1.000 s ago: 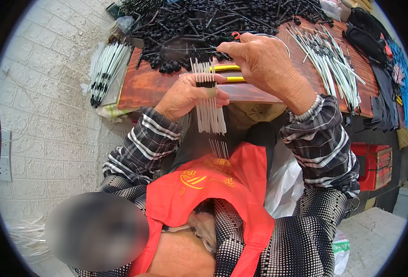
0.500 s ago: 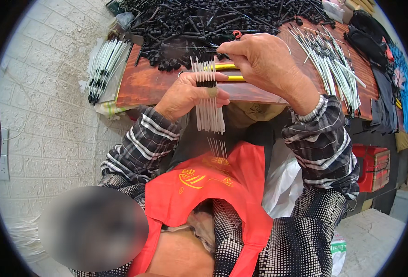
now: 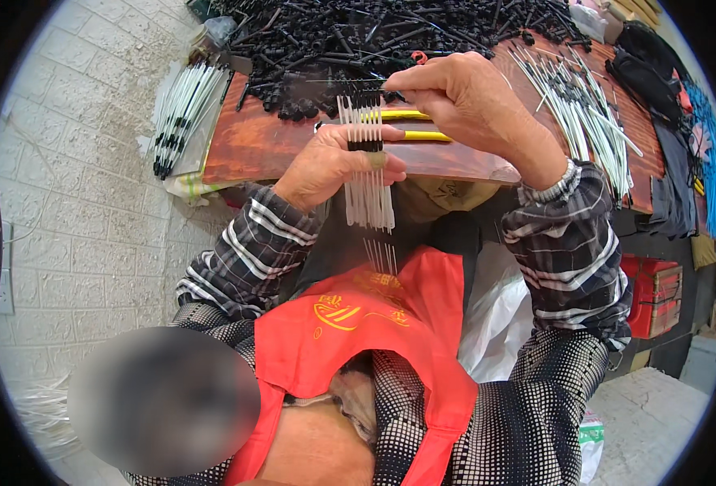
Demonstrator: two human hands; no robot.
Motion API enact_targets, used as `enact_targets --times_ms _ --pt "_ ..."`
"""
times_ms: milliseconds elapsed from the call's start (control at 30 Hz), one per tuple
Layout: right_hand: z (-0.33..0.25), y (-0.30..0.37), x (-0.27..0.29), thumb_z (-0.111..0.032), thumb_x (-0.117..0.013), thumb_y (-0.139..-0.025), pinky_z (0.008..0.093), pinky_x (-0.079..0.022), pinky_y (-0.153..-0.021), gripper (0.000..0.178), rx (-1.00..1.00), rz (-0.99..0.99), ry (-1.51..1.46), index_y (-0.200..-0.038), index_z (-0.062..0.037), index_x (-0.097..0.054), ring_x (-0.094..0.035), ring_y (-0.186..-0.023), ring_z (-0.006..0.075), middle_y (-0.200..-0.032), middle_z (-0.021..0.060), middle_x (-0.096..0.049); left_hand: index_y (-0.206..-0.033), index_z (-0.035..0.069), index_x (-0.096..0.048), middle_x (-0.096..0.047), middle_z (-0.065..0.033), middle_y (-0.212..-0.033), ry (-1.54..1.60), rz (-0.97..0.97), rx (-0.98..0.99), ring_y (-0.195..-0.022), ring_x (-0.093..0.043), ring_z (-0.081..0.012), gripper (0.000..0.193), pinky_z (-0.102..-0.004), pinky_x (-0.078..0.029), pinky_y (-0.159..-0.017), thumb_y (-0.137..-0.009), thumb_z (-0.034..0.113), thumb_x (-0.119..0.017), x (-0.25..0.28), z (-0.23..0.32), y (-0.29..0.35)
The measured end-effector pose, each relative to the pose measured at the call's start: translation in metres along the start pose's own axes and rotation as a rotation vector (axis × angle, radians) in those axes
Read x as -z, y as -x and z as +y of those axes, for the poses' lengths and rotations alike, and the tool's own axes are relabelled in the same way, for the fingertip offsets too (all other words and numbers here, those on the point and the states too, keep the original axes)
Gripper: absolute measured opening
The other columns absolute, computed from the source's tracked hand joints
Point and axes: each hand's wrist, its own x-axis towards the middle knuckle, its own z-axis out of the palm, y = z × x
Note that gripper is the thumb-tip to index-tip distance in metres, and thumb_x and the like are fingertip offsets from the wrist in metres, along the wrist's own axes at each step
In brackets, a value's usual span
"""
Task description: The person trims wire on an umbrella runner assembly using pliers, then aligns umbrella ribs and threads wire through their hinges by hand.
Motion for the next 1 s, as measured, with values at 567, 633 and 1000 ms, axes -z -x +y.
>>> enact_targets --times_ms 567,633,1000 --pt "0.011 0.0 -0.01 -0.001 -0.064 -0.083 0.0308 -0.053 -0.084 0.024 -0.061 -0.008 -0.277 -0.104 -0.0061 -0.073 -0.068 -0.072 0.0198 -0.084 0.0139 -0.073 -0.127 -0.002 -0.058 -0.071 -0.0165 -0.098 -0.004 -0.009 0.009 -0.088 -0.072 -0.0235 0.041 -0.0335 -0.059 -0.08 -0.087 0.003 -0.068 -0.001 0.004 0.001" --pt "0.01 0.0 -0.009 -0.003 -0.065 -0.083 0.0303 -0.054 -0.082 0.023 -0.091 -0.014 -0.263 -0.104 -0.0063 -0.074 -0.069 -0.072 0.0213 -0.083 0.014 -0.072 -0.128 -0.002 -0.058 -0.071 -0.0167 -0.098 0.008 -0.009 0.006 -0.087 -0.072 -0.0234 0.042 -0.0334 -0.059 -0.079 -0.087 0.004 -0.068 -0.003 0.005 0.002" --pt "-0.007 -0.007 0.006 -0.011 -0.066 -0.082 0.0374 -0.055 -0.079 0.019 0.111 0.006 0.138 -0.098 -0.0091 -0.074 -0.068 -0.078 0.0333 -0.083 0.0165 -0.07 -0.122 -0.002 -0.062 -0.071 -0.0136 -0.104 0.001 0.041 -0.005 -0.079 -0.072 -0.0177 0.039 -0.028 -0.059 -0.07 -0.083 -0.001 -0.067 -0.007 0.007 0.004"
